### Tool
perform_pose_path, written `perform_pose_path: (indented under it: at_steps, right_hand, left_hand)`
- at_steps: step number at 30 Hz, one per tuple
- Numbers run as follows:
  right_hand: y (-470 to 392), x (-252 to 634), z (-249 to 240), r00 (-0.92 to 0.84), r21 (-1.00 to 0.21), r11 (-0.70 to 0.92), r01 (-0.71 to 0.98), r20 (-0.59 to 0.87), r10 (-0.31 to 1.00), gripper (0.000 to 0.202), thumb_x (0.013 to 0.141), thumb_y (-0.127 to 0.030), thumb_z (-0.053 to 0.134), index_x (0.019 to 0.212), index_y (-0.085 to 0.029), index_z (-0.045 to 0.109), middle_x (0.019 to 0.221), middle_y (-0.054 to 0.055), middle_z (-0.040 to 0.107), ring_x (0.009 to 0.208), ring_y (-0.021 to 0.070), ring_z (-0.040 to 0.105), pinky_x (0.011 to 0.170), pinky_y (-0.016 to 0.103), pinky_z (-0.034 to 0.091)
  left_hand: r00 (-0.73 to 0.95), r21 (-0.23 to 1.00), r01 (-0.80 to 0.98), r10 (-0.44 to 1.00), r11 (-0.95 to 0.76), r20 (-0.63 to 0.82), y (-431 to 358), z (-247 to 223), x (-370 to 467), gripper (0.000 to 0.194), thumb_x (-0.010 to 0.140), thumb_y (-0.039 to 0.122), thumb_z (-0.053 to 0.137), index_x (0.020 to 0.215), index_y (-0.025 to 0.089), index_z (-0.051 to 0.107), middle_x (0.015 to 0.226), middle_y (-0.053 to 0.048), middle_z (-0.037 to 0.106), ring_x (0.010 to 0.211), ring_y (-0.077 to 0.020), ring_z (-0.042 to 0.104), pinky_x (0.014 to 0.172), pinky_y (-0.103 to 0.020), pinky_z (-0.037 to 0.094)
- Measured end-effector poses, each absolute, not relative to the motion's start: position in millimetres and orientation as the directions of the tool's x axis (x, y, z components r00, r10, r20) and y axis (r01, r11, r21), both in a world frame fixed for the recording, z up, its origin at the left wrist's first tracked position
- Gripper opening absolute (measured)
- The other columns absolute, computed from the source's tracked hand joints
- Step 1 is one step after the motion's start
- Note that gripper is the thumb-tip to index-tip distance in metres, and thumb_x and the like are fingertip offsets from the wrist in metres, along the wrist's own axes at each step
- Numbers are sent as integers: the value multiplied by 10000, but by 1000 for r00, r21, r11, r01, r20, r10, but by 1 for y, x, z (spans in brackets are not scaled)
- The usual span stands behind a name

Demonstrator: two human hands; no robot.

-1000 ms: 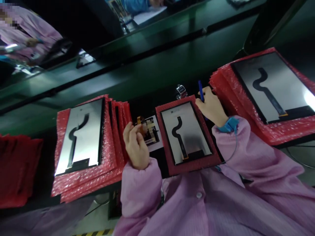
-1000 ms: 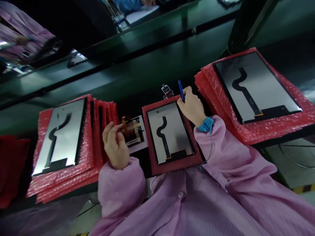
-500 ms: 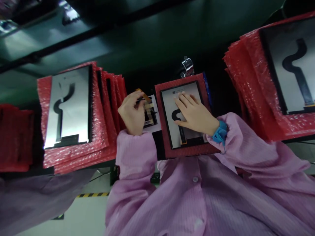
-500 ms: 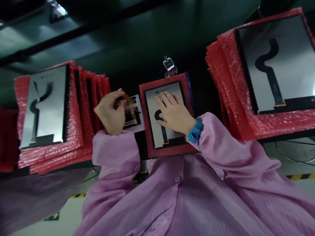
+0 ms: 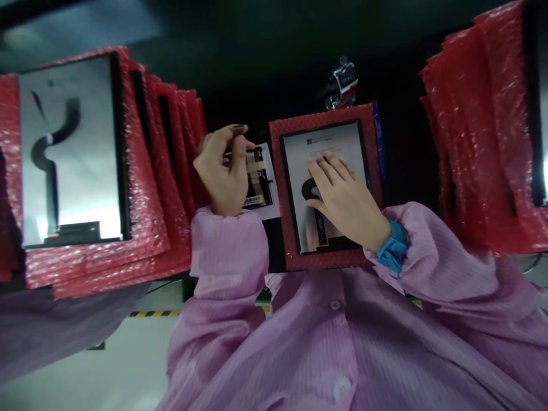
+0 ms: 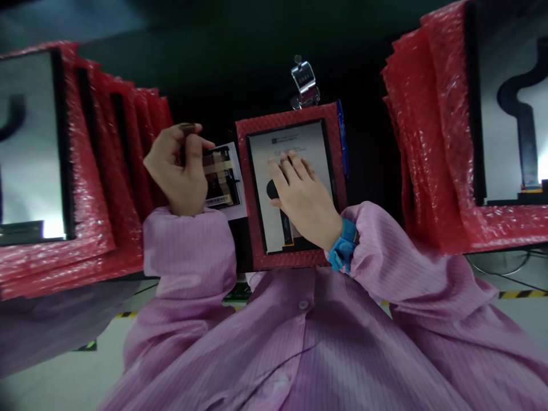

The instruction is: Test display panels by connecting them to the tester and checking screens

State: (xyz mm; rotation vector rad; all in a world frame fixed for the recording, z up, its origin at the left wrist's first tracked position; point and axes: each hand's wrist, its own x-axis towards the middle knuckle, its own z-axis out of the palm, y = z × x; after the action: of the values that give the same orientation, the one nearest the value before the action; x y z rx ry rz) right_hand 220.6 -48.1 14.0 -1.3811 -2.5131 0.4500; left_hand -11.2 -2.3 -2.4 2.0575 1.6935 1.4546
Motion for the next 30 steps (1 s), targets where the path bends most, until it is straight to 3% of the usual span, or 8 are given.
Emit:
perform_pose_path:
  at_steps: [7, 11, 13, 16, 19, 22, 27, 30]
  right_hand:
    - [-51, 222, 17, -522, -640, 479, 601, 139, 841, 511, 918, -168, 598, 1412, -185, 467, 1451, 139, 514, 1389, 322, 446, 1131, 549, 436]
    - [-53, 219, 11, -421, -832, 351, 431, 159, 893, 769, 972, -253, 506, 1588, -312, 50, 1665, 114, 168, 1411, 277, 448, 1017, 501, 526]
    - [-52, 215, 6, -375, -875, 287, 389, 134, 917, 764, 1019, -304, 407, 1585, -315, -107, 1669, 130, 146, 1366, 260, 504, 993, 491, 533]
    - [-48, 212, -3, -434, -939, 233, 251, 106, 895, 500, 1072, -366, 173, 1550, -235, 240, 1543, 135, 424, 1284, 222, 571, 1021, 458, 514]
    - [-39, 210, -5, -504, -965, 205, 165, 96, 859, 551, 1070, -442, 120, 1112, -196, 612, 1324, 110, 608, 1163, 208, 612, 1008, 426, 504]
    - [-26, 208, 2, -570, -941, 279, 193, 124, 812, 502, 1049, -541, 233, 847, -209, 551, 1108, 81, 650, 1005, 198, 597, 945, 405, 492]
    - [-10, 202, 11, -719, -797, 537, 277, 199, 665, 491, 1017, -597, 338, 747, -208, 469, 892, 47, 580, 877, 190, 504, 913, 397, 420]
    - [-10, 202, 9, -730, -741, 599, 303, 223, 646, 531, 1044, -562, 234, 727, -206, 466, 886, 53, 555, 888, 202, 468, 907, 409, 389]
  left_hand:
    - [-49, 618, 641, 780, -455, 624, -6, 4, -8, 301, 1008, 365, 535, 785, 241, 694, 755, -12, 646, 862, -169, 587, 783, -375, 473]
    - [2, 653, 617, 831, -439, 557, -10, 8, -6, 317, 997, 373, 517, 731, 255, 643, 781, -18, 672, 879, -202, 576, 797, -387, 465]
    - [71, 639, 641, 862, -425, 502, -12, 10, -6, 318, 1002, 375, 472, 747, 261, 624, 784, -21, 671, 902, -220, 567, 870, -411, 445]
    - [169, 596, 697, 899, -398, 403, -14, 14, -7, 341, 1006, 380, 376, 765, 269, 591, 803, -24, 658, 954, -237, 564, 988, -446, 379]
    - [245, 560, 714, 899, -420, 362, -13, 14, -8, 345, 986, 379, 358, 735, 269, 567, 802, -20, 650, 965, -239, 561, 1050, -459, 318]
    - [303, 570, 692, 895, -443, 328, -11, 12, -9, 317, 960, 364, 397, 712, 257, 564, 790, -17, 655, 945, -236, 557, 1040, -453, 329]
    - [369, 574, 676, 887, -462, 279, -14, 11, -8, 260, 899, 282, 438, 677, 233, 564, 751, -20, 650, 936, -249, 581, 1073, -542, 290]
    - [404, 600, 655, 883, -461, 238, -17, 13, -9, 269, 885, 257, 449, 657, 227, 589, 759, -11, 659, 957, -250, 598, 1108, -582, 245]
